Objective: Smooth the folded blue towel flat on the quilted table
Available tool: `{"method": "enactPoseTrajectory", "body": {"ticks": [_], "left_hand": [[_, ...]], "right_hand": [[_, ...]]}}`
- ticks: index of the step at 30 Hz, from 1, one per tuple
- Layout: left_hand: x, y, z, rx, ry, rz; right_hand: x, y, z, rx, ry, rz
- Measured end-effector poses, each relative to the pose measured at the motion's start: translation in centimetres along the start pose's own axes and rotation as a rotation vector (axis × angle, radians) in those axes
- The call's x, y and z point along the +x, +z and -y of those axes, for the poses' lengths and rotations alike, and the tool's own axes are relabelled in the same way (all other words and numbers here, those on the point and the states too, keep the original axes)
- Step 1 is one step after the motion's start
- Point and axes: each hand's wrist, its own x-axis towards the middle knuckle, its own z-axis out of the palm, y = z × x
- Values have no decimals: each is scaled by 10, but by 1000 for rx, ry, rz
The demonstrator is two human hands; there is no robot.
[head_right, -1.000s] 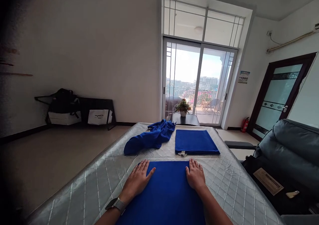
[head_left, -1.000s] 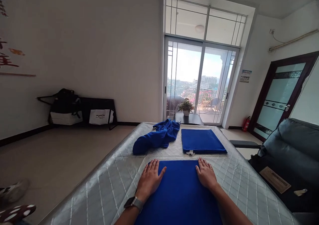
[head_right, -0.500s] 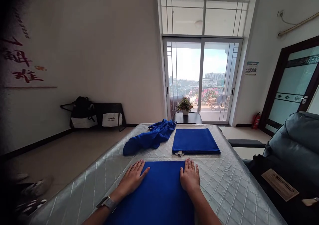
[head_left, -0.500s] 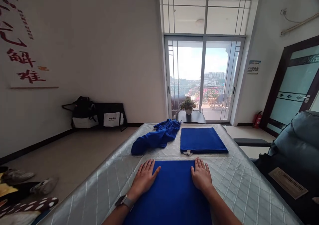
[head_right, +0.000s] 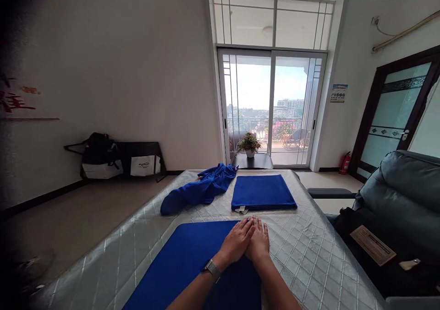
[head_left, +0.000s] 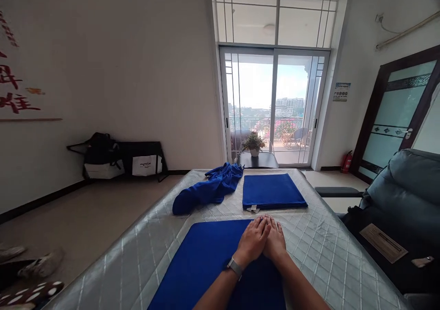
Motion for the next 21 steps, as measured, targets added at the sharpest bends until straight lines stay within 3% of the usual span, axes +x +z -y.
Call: {"method": "enactPoseTrajectory", "body": {"ticks": [6,15,18,21], "left_hand": [[-28,-25,41,123,-111,76],[-88,-64,142,298,-301,124],[-99,-73,156,313,-364,125],[-100,-78,155,319,-407,116]], "right_hand": [[1,-8,8,49,81,-32],[1,-9,10,40,104,-20],[2,-8,10,29,103,-22],[2,-8,10,17,109,-20]]}}
